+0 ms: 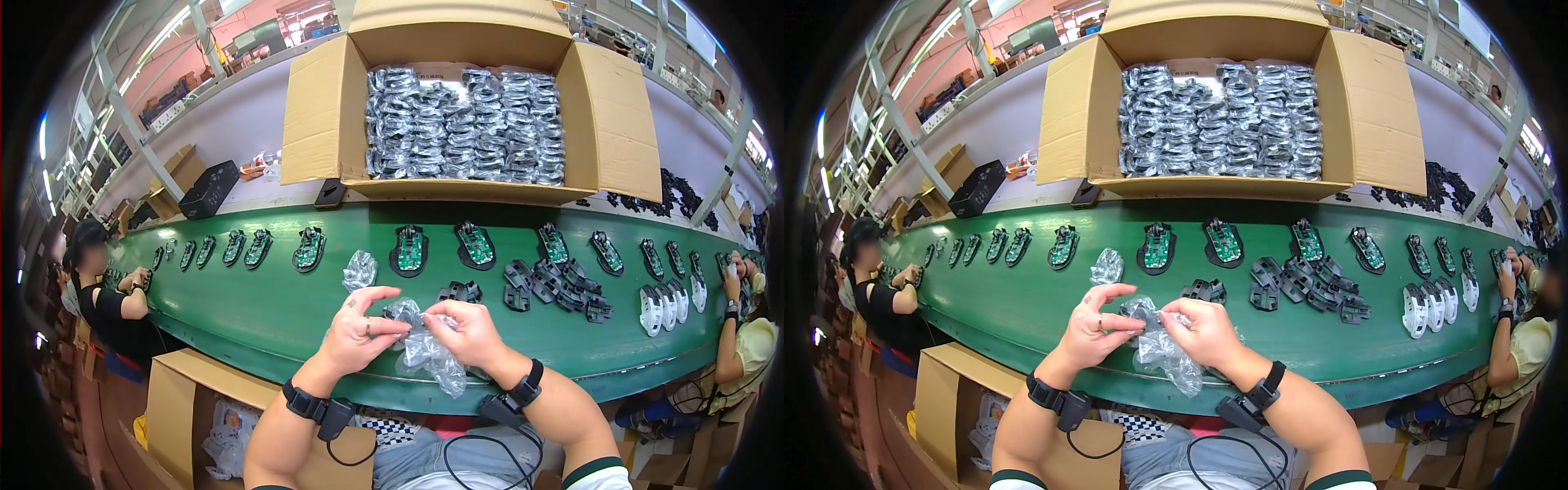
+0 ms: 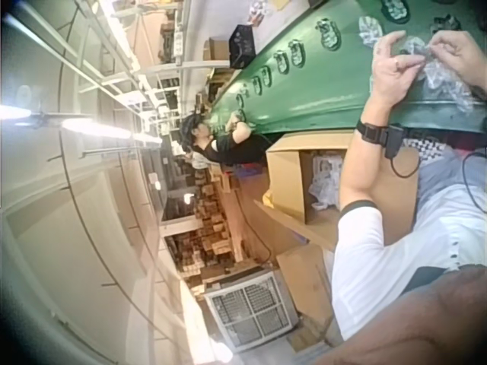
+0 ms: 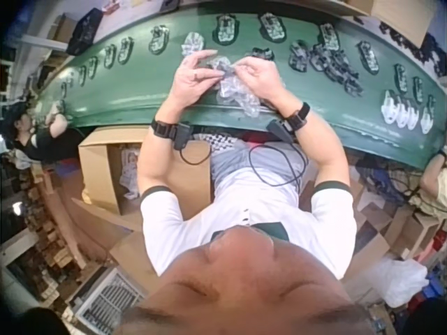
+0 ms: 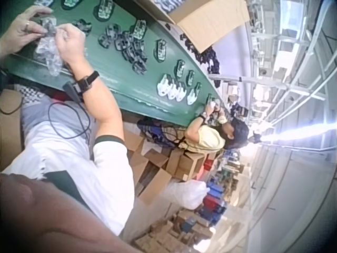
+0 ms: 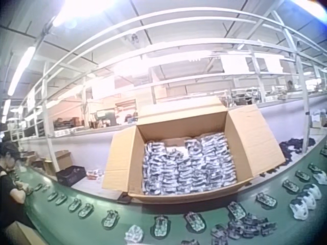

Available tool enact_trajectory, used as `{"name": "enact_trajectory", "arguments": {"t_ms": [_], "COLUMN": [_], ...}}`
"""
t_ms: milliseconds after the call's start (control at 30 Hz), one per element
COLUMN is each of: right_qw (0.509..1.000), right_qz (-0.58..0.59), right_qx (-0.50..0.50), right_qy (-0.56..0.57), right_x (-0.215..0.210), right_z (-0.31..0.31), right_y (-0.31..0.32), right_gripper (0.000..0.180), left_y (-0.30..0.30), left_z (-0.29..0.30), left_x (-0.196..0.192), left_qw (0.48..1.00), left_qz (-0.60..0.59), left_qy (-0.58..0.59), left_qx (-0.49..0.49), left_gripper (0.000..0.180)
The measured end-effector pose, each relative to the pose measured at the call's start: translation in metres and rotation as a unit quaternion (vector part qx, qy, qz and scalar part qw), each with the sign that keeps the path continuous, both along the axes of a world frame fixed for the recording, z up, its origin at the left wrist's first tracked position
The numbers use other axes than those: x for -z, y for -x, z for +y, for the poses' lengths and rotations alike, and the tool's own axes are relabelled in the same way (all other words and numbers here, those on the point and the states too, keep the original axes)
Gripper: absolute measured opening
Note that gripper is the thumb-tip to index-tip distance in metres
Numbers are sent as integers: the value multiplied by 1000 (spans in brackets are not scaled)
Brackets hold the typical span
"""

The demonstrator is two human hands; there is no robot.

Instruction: The person assembles small electronic devices by hand at a factory workstation. They pick up white plastic casings and black internal components, fit them together, and place the finished units into a cardboard box. The person also handles small plastic bags containing parts.

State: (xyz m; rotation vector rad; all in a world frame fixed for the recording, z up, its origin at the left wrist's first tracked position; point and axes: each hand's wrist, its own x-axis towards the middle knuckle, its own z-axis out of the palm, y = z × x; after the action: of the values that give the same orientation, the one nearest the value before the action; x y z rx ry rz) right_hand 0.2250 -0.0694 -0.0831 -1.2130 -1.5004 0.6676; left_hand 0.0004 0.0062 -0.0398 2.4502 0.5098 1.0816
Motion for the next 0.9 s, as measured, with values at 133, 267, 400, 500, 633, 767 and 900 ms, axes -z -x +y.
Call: {"name": "enact_trajectory", "arguments": {"t_ms": [133, 267, 400, 500, 633, 767, 900], "right_qw": [1000, 999, 999, 998, 996, 995, 987], "right_qz": [-8, -6, 13, 27, 65, 41, 39], "right_qx": [7, 16, 25, 44, 56, 63, 91], "right_qy": [11, -27, 40, -41, -23, -63, -129], "right_x": [2, -9, -12, -1, -10, -8, -11], "right_z": [0, -2, -2, 6, 4, 6, 7], "right_y": [0, 3, -2, -5, -9, -14, -14], "right_gripper": [27, 46, 58, 64, 64, 34, 19], "left_y": [3, -1, -5, -6, -6, -8, -8], "left_z": [-7, -8, -6, -6, -5, -4, -3], "left_x": [-5, 2, 2, 1, -4, -4, -6], "left_qw": [996, 997, 995, 995, 989, 983, 970], "left_qz": [61, 21, -7, -10, 8, 11, 5], "left_qy": [-50, -72, -96, -102, -149, -182, -222], "left_qx": [-28, 4, 3, 7, 11, -29, -98], "left_gripper": [35, 33, 29, 26, 24, 24, 26]}}
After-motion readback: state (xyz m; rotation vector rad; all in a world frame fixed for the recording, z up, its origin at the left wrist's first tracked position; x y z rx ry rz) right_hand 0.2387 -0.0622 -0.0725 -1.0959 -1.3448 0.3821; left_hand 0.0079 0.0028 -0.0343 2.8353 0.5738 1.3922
